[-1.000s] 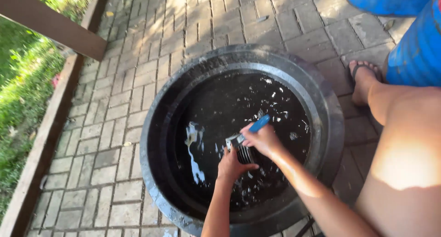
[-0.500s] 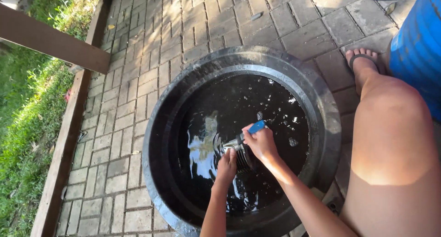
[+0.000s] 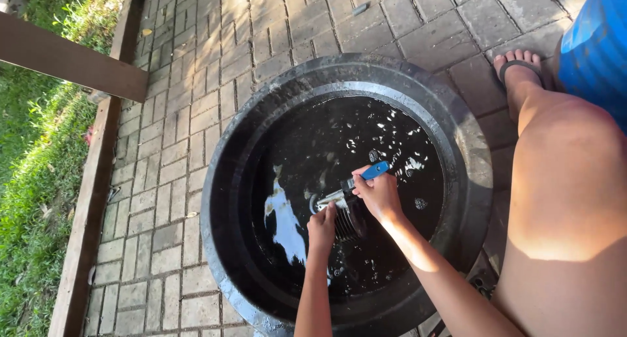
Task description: Cleaning a motorcycle cylinder block by scrubbing it with a brush in a basin of solvent.
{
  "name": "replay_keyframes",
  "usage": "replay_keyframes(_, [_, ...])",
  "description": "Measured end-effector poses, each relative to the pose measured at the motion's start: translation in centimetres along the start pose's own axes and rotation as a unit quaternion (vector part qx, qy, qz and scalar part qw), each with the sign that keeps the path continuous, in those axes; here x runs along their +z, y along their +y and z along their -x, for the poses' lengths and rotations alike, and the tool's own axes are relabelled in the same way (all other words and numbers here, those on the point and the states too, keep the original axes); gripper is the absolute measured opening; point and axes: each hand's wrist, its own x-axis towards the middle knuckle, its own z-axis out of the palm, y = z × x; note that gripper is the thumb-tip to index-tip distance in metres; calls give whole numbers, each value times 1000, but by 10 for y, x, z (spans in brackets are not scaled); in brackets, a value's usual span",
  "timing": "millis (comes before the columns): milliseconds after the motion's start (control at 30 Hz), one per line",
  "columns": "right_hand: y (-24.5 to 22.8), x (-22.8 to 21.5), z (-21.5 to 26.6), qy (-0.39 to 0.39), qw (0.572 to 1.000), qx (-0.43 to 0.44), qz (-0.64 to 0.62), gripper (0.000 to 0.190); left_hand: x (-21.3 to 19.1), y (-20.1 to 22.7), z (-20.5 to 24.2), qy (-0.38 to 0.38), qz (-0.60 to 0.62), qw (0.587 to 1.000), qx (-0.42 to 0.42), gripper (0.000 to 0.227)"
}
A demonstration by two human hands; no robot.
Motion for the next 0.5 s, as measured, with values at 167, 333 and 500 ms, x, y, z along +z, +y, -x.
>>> replay_keyframes(167, [-5, -1, 2, -1, 1000, -3, 14, 22, 16, -40, -28, 10, -22, 999, 24, 44])
replay_keyframes(333, [-3, -2, 2, 11, 1000, 26, -9, 23, 10, -49, -23, -40, -16, 999, 18, 42])
replay_keyframes(500, [4, -11, -3, 58, 993, 41, 90, 22, -8, 25, 19, -40, -33, 999, 3, 65])
